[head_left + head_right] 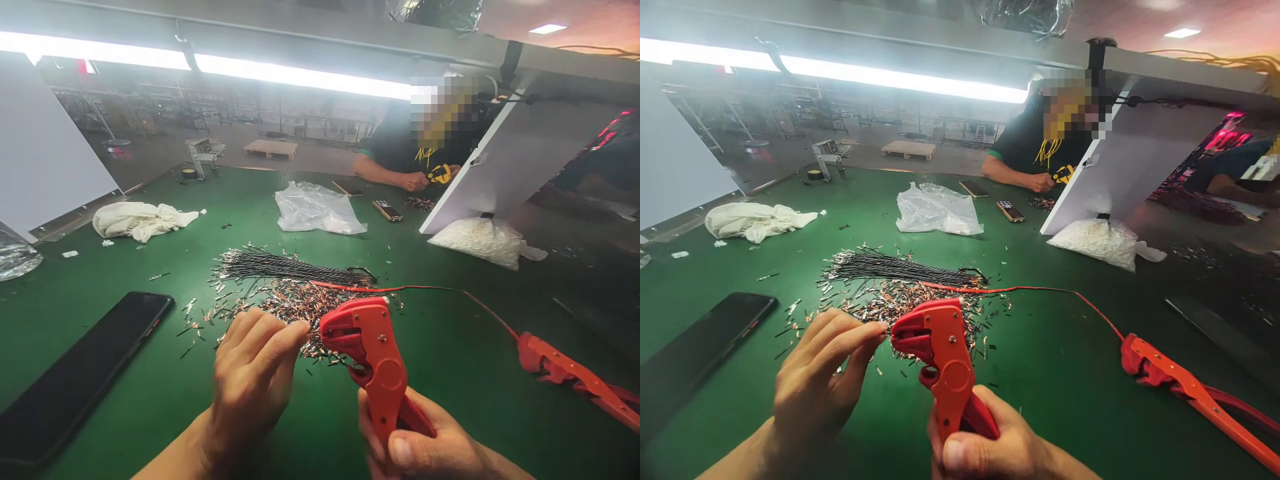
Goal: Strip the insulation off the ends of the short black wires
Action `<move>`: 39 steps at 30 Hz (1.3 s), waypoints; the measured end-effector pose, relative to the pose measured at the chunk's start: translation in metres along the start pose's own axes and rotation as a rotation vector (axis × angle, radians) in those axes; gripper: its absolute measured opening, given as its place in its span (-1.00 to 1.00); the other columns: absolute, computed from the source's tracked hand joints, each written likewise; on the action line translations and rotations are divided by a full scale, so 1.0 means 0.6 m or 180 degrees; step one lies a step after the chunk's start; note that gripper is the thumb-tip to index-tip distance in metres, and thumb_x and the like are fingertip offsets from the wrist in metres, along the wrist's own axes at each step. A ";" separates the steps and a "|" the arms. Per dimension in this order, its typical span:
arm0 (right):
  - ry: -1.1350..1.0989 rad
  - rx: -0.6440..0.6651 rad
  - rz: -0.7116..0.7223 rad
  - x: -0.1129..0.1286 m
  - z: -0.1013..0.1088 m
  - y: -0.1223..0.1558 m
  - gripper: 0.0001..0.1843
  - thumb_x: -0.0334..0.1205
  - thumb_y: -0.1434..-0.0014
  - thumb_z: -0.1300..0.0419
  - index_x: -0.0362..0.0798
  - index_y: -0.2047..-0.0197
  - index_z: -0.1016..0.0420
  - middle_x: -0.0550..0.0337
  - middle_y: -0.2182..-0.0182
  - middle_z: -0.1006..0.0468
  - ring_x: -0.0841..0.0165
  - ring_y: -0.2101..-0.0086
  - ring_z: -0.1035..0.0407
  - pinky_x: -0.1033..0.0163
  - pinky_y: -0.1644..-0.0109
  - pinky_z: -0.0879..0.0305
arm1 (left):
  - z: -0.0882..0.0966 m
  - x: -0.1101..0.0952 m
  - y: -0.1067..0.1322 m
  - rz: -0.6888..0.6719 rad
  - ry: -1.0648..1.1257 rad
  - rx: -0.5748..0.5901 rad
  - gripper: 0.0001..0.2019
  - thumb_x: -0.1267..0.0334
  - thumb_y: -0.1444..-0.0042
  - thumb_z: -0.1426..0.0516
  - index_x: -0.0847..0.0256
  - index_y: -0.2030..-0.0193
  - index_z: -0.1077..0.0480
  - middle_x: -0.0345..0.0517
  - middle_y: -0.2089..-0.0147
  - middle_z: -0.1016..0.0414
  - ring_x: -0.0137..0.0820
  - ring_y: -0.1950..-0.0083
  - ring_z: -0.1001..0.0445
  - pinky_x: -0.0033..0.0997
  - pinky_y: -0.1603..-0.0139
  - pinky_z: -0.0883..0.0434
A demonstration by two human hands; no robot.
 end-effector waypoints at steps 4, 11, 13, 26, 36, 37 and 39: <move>-0.0212 0.0026 -0.0024 -0.007 0.000 0.002 -0.60 0.02 -0.09 -0.30 -0.14 0.37 -0.30 0.31 0.56 -0.22 0.52 0.53 -0.14 0.39 0.48 -0.04 | -0.002 0.005 -0.001 0.0024 -0.0043 0.0097 -0.83 0.54 -0.15 -0.18 0.26 0.16 -0.41 -0.20 0.44 -0.43 -0.44 0.39 -0.29 -0.38 0.32 -0.27; -0.1302 -0.0183 -0.0207 -0.004 -0.005 -0.003 -0.71 -0.14 -0.18 -0.26 -0.03 0.37 -0.19 0.48 0.64 -0.08 0.61 0.70 0.11 0.47 0.65 0.10 | -0.008 0.011 0.002 0.0175 -0.0073 0.0361 -0.89 0.48 -0.22 -0.12 0.23 0.18 -0.41 -0.25 0.47 -0.40 -0.46 0.43 -0.28 -0.41 0.35 -0.25; -0.1269 -0.0128 -0.0238 -0.004 -0.003 -0.004 -0.71 -0.13 -0.19 -0.25 -0.03 0.36 -0.19 0.48 0.65 -0.09 0.61 0.72 0.13 0.47 0.67 0.12 | -0.010 0.014 0.005 0.0333 0.0008 0.0482 -0.86 0.47 -0.25 -0.09 0.23 0.12 -0.41 -0.23 0.44 -0.43 -0.46 0.42 -0.29 -0.42 0.36 -0.27; -0.1001 0.0106 -0.0121 -0.010 0.001 -0.002 -0.62 -0.10 -0.03 -0.30 -0.21 0.21 -0.37 0.23 0.54 -0.34 0.51 0.53 -0.18 0.40 0.43 -0.07 | -0.008 0.016 0.002 0.0294 0.0291 0.0601 -0.90 0.51 -0.23 -0.09 0.25 0.22 -0.35 -0.22 0.43 -0.38 -0.47 0.39 -0.27 -0.48 0.38 -0.31; -0.0870 -0.0013 -0.0021 -0.026 0.009 -0.006 -0.62 -0.06 -0.05 -0.29 -0.24 0.25 -0.40 0.17 0.57 -0.41 0.47 0.55 -0.29 0.37 0.40 -0.21 | -0.007 0.018 -0.002 0.0098 0.0245 0.0321 -0.81 0.61 -0.18 -0.07 0.24 0.21 -0.36 -0.18 0.43 -0.39 -0.46 0.39 -0.26 -0.47 0.40 -0.29; -0.0831 -0.0015 -0.0027 -0.025 0.009 -0.005 -0.62 -0.07 -0.05 -0.30 -0.24 0.26 -0.41 0.17 0.57 -0.41 0.48 0.55 -0.29 0.38 0.41 -0.19 | -0.007 0.017 -0.002 0.0069 0.0245 0.0307 -0.80 0.61 -0.17 -0.07 0.24 0.21 -0.36 -0.18 0.43 -0.41 -0.46 0.40 -0.27 -0.47 0.40 -0.29; -0.0763 -0.0007 -0.0080 -0.023 0.009 -0.002 -0.62 -0.07 -0.04 -0.32 -0.23 0.25 -0.41 0.17 0.54 -0.41 0.48 0.54 -0.28 0.41 0.43 -0.17 | -0.007 0.015 -0.001 0.0004 0.0251 0.0308 -0.80 0.60 -0.17 -0.08 0.23 0.20 -0.36 -0.18 0.43 -0.43 -0.46 0.41 -0.27 -0.47 0.41 -0.29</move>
Point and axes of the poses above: each hand's wrist, its own y-axis away from the middle knuckle, its own z-axis out of the back of the hand, x = y × z, the point moved 1 cm from there along -y, towards the middle knuckle
